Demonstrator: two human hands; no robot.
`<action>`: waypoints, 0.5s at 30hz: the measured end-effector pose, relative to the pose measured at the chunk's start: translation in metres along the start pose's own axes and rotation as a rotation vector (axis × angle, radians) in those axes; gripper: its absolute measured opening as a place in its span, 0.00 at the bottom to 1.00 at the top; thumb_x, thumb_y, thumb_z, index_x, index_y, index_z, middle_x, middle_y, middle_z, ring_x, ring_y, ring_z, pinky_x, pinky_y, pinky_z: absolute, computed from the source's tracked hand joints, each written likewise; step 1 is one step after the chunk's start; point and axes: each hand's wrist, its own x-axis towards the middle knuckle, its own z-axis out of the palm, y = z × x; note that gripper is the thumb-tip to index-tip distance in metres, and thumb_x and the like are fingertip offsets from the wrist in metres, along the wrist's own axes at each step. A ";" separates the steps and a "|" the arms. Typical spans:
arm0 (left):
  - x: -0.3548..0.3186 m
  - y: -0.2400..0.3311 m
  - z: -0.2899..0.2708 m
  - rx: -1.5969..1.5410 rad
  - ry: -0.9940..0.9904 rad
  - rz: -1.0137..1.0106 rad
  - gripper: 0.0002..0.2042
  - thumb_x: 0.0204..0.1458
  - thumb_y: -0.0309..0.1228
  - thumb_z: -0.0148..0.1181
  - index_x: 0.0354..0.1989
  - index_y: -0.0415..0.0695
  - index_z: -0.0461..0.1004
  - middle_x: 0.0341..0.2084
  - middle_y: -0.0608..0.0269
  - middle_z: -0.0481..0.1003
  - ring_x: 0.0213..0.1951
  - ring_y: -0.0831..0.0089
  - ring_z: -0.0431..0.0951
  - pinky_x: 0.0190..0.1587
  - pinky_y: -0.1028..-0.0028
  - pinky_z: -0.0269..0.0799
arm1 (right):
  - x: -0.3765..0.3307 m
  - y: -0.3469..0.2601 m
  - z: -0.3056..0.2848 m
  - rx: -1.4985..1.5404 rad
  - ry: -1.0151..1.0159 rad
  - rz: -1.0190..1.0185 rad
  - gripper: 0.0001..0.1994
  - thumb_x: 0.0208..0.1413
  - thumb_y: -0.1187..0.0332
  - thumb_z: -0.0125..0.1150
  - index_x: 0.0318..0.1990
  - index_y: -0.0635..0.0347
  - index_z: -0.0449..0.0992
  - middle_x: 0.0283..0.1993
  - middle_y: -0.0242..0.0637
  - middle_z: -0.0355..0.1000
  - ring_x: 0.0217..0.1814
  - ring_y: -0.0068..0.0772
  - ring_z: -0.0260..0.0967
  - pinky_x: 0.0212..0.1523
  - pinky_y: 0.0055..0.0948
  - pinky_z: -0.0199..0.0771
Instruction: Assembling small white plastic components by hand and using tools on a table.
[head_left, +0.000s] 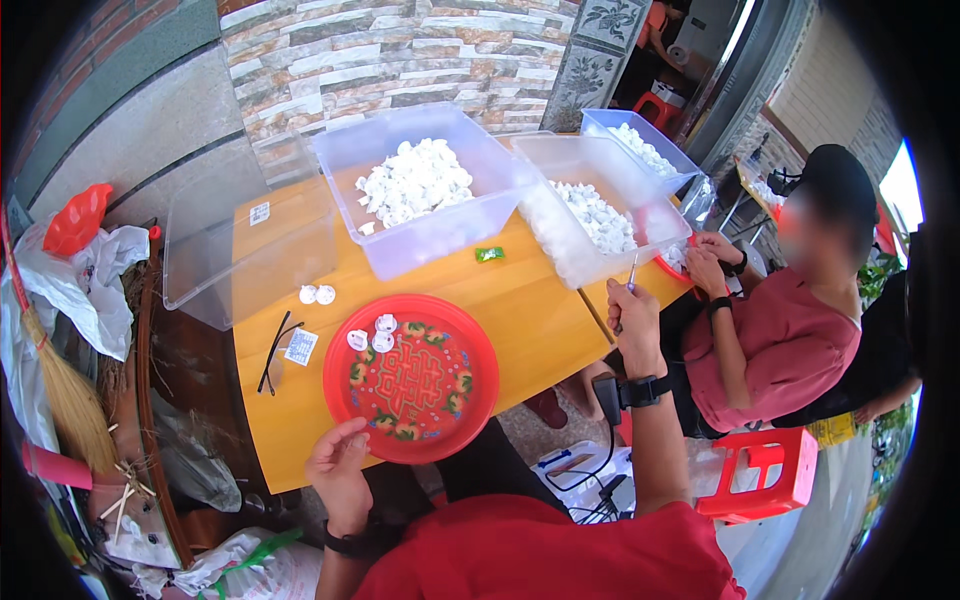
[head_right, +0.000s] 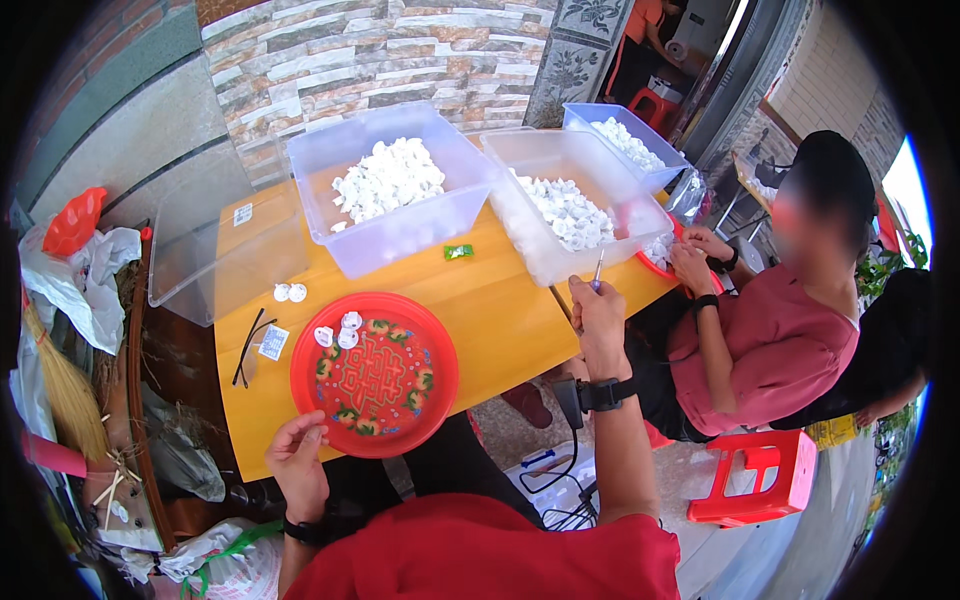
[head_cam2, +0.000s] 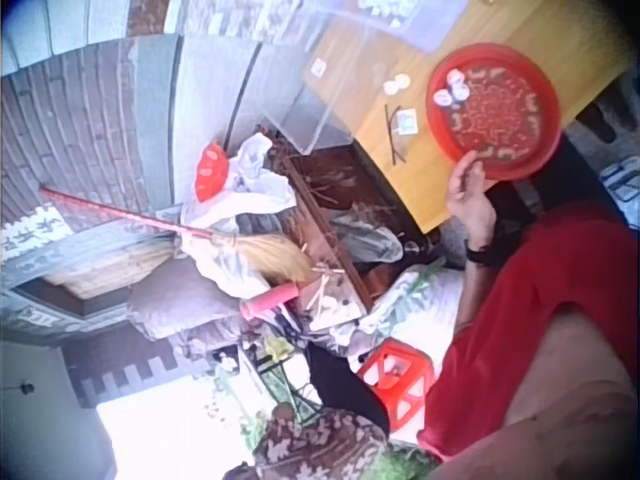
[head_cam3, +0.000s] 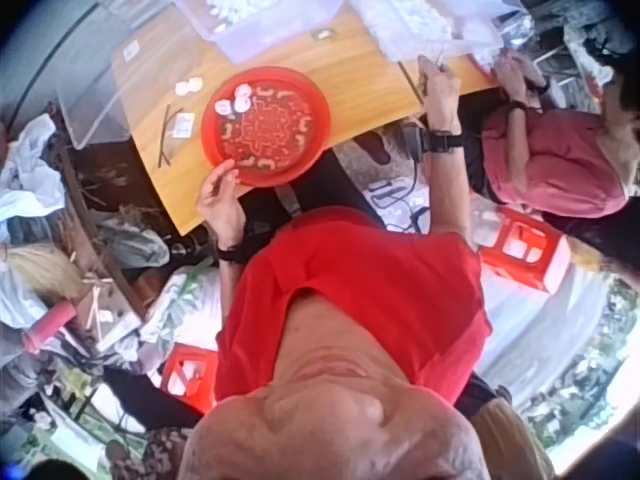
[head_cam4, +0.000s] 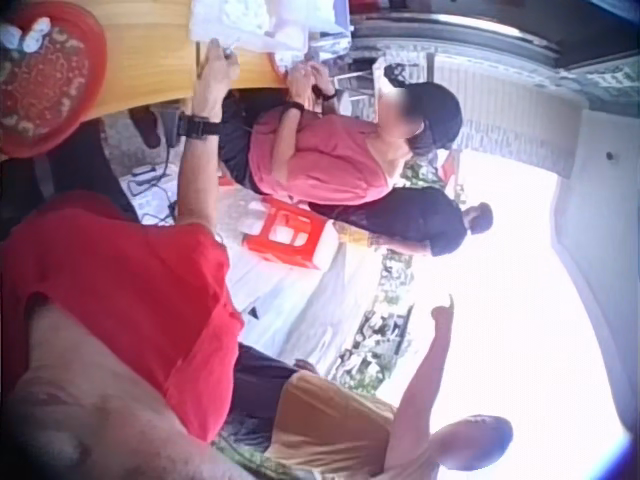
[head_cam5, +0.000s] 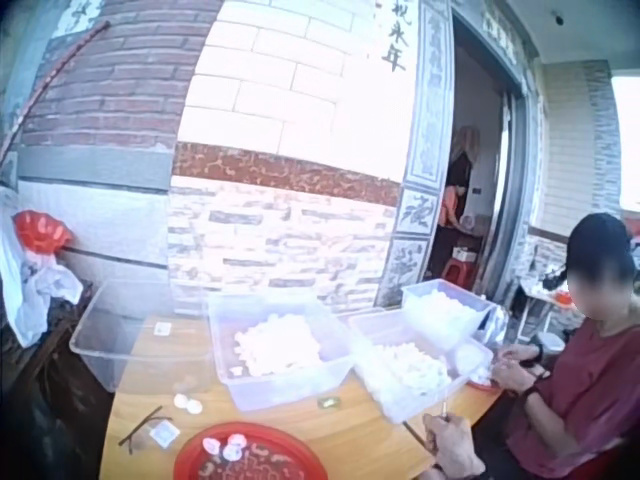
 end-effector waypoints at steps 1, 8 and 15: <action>-0.002 0.000 -0.001 0.002 0.004 0.001 0.11 0.47 0.14 0.54 0.40 0.33 0.72 0.37 0.57 0.75 0.37 0.76 0.74 0.42 0.78 0.69 | 0.014 -0.004 -0.006 0.063 0.048 0.025 0.11 0.49 0.66 0.62 0.24 0.60 0.66 0.15 0.25 0.59 0.12 0.16 0.51 0.14 0.19 0.51; -0.001 -0.001 -0.006 0.060 0.164 0.102 0.10 0.48 0.17 0.53 0.39 0.33 0.73 0.34 0.59 0.75 0.35 0.77 0.73 0.39 0.79 0.68 | 0.096 -0.008 -0.021 0.172 0.284 0.067 0.16 0.44 0.62 0.68 0.24 0.61 0.66 0.14 0.29 0.58 0.10 0.21 0.52 0.10 0.22 0.50; 0.001 -0.013 -0.016 0.041 0.178 0.069 0.10 0.46 0.15 0.52 0.37 0.34 0.73 0.33 0.60 0.75 0.36 0.75 0.73 0.42 0.77 0.67 | 0.133 0.006 -0.022 0.317 0.282 0.016 0.10 0.42 0.72 0.64 0.26 0.62 0.66 0.15 0.33 0.57 0.09 0.24 0.49 0.09 0.24 0.50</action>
